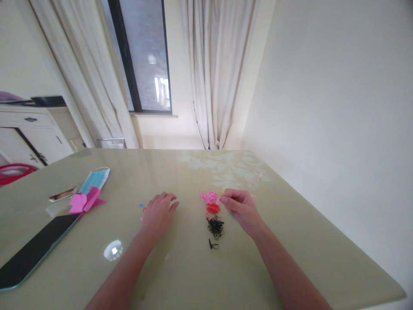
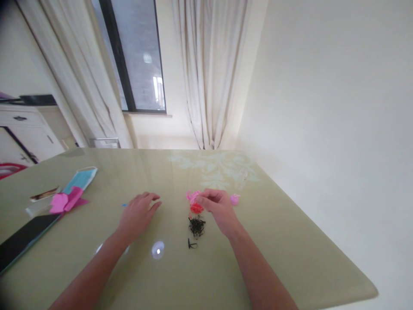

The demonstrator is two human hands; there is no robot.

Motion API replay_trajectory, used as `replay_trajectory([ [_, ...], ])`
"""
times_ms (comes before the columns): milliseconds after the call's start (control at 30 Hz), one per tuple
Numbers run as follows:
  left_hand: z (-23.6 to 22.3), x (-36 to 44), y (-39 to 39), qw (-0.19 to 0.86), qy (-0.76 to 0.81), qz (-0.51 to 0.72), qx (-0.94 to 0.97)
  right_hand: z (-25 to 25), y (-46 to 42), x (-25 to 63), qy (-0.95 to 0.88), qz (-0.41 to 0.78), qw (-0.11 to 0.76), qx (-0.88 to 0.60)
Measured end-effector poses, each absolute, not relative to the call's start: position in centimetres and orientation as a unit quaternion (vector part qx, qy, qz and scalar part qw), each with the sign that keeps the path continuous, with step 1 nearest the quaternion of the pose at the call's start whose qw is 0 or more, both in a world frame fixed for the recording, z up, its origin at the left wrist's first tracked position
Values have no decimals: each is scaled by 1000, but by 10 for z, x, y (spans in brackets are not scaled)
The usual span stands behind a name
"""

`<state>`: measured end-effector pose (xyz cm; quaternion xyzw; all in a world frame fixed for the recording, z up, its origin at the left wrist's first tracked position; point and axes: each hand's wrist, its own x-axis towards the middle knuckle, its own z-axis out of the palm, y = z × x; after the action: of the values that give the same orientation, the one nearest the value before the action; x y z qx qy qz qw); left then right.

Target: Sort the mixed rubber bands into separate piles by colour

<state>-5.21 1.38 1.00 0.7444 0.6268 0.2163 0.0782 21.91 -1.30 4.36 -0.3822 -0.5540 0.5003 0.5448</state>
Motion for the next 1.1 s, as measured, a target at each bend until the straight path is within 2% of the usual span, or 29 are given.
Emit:
replay_trajectory([
  [67,3,-60,17,2,666,133,734,49,-15,224,-535,501,568,-375],
  [167,-3,-62,19,-8,674,74,735,53,-19,225,-536,498,574,-369],
  [367,-4,-60,23,12,668,84,740,53,-18,222,-526,506,584,-354],
  [500,-5,-59,23,-15,663,81,744,41,1,229,-511,470,603,-392],
  [567,-4,-57,22,-34,658,93,747,31,15,231,-527,411,584,-461],
  [667,0,-52,20,-31,655,131,743,16,33,226,-609,273,475,-573],
  [733,3,-50,19,-3,653,167,738,8,40,218,-643,209,411,-612],
  [800,4,-49,20,47,641,215,735,2,42,210,-649,180,388,-630],
  [1000,0,-41,24,292,554,397,671,5,35,209,-637,124,386,-655],
  [1100,2,-31,19,426,504,441,608,10,24,207,-670,174,417,-590],
])
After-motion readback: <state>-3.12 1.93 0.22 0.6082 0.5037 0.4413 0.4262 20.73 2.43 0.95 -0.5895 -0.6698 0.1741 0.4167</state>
